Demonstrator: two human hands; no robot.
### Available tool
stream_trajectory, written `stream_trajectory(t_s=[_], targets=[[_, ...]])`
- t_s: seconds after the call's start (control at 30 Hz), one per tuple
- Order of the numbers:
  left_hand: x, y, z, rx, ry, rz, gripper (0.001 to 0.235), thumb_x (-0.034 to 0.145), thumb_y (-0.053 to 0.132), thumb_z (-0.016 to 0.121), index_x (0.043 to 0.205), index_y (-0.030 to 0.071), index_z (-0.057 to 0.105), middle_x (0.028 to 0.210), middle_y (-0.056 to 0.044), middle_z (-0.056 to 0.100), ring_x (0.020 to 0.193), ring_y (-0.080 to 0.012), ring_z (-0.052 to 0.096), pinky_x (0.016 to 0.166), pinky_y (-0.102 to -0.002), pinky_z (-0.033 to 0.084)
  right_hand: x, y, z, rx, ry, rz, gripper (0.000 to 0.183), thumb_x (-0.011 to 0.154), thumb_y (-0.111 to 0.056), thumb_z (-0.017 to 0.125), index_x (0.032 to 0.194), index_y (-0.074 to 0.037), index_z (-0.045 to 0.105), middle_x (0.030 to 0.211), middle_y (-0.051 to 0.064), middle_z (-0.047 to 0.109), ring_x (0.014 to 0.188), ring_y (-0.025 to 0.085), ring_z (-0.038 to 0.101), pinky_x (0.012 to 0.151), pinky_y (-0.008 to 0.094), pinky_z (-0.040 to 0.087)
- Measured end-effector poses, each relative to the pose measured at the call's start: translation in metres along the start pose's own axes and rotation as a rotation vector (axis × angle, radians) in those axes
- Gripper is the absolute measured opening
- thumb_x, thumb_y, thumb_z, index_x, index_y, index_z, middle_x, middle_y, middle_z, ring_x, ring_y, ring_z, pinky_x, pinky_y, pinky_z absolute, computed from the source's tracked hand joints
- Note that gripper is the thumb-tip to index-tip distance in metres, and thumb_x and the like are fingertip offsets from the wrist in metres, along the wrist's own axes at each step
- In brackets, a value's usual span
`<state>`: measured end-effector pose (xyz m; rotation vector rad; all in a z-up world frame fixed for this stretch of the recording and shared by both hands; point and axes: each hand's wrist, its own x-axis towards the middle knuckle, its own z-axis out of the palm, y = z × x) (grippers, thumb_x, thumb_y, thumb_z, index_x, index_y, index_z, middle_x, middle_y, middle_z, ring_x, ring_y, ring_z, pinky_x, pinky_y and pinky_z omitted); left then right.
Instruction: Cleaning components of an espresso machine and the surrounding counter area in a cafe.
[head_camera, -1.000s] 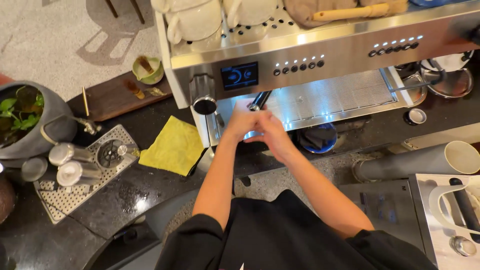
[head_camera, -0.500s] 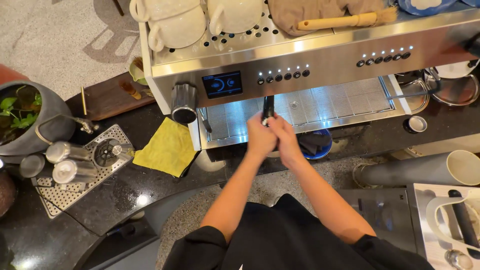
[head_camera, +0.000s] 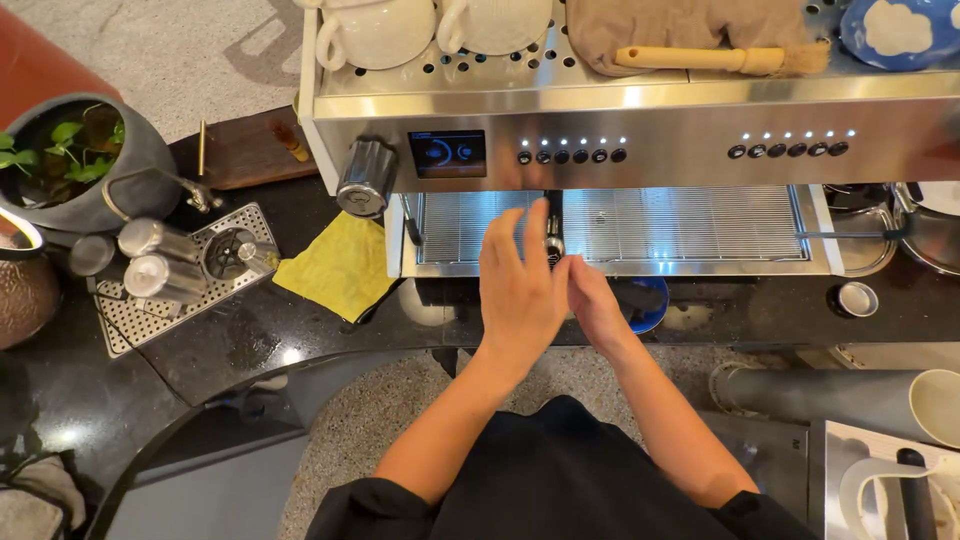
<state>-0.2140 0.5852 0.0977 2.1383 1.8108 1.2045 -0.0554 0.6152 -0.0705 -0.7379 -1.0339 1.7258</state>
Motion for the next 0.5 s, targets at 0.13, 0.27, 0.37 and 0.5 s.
stream_trajectory(t_s=[0.13, 0.27, 0.37, 0.5], targets=[[0.016, 0.017, 0.004, 0.19, 0.152, 0.185, 0.075, 0.091, 0.031, 0.079, 0.157, 0.02, 0.045, 0.159, -0.018, 0.03, 0.151, -0.0427, 0.03, 0.122, -0.059, 0.037, -0.019, -0.034, 0.015, 0.122, 0.015, -0.013, 0.05, 0.114, -0.053, 0.045, 0.114, -0.006, 0.061, 0.099, 0.003, 0.066, 0.088, 0.015, 0.062, 0.079, 0.032, 0.047], [0.03, 0.019, 0.023, 0.301, 0.196, 0.17, 0.071, 0.097, 0.048, 0.073, 0.16, 0.038, 0.041, 0.166, -0.02, 0.018, 0.156, -0.0478, 0.019, 0.125, -0.065, 0.028, -0.024, -0.052, 0.006, 0.05, 0.043, 0.128, 0.068, 0.104, -0.059, 0.036, 0.115, 0.0, 0.067, 0.095, 0.011, 0.073, 0.081, 0.022, 0.069, 0.073, 0.039, 0.055], [0.029, 0.021, 0.036, 0.387, 0.203, 0.111, 0.064, 0.101, 0.057, 0.064, 0.159, 0.043, 0.042, 0.169, -0.017, 0.014, 0.158, -0.0454, 0.017, 0.124, -0.069, 0.023, -0.038, -0.053, -0.006, 0.055, 0.093, 0.185, 0.071, 0.104, -0.057, 0.035, 0.12, 0.005, 0.066, 0.103, 0.015, 0.074, 0.087, 0.025, 0.071, 0.072, 0.04, 0.054], [0.029, 0.024, 0.036, 0.432, 0.2, 0.043, 0.058, 0.102, 0.068, 0.05, 0.156, 0.047, 0.043, 0.169, -0.012, 0.013, 0.159, -0.0435, 0.014, 0.122, -0.076, 0.014, -0.047, -0.059, -0.011, 0.038, 0.077, 0.194, 0.072, 0.106, -0.057, 0.034, 0.118, 0.007, 0.066, 0.104, 0.018, 0.076, 0.089, 0.027, 0.073, 0.074, 0.038, 0.055]])
